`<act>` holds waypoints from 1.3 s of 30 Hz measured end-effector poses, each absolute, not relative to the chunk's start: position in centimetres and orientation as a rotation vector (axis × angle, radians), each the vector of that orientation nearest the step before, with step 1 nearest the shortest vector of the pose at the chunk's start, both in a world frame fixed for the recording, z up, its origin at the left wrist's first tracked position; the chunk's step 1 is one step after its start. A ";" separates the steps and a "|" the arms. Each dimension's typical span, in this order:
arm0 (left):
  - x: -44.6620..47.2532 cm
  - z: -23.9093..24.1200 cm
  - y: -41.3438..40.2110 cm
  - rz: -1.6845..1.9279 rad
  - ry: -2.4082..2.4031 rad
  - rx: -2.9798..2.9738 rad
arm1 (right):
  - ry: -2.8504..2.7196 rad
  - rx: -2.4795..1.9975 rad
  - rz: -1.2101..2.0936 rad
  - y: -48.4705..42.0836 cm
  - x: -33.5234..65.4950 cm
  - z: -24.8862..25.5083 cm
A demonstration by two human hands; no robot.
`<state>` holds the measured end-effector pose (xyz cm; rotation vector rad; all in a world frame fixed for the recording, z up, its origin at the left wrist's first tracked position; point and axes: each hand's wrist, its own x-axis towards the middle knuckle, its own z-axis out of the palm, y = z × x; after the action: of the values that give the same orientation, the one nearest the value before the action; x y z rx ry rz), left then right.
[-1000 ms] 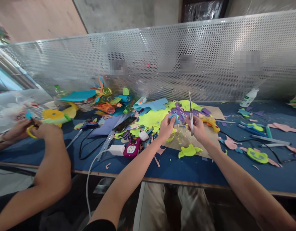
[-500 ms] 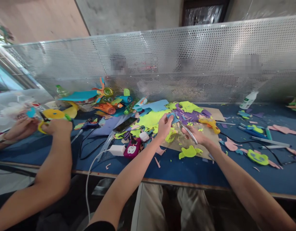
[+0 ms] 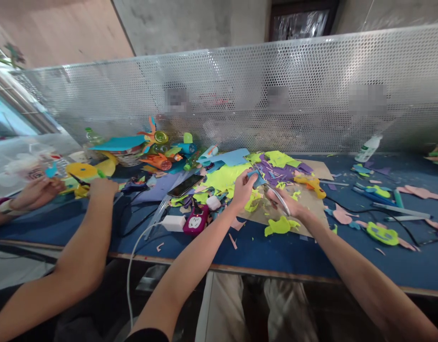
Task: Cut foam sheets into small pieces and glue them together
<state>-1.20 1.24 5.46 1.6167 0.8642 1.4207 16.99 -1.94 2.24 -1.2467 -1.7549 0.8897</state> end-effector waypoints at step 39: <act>-1.0 4.3 2.8 1.605 0.795 1.344 | -1.867 -1.474 0.460 -0.2 17.6 2.2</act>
<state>-0.98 2.85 4.29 1.3441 0.7947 1.6050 17.55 -0.20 2.17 -1.4741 -1.8674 0.4603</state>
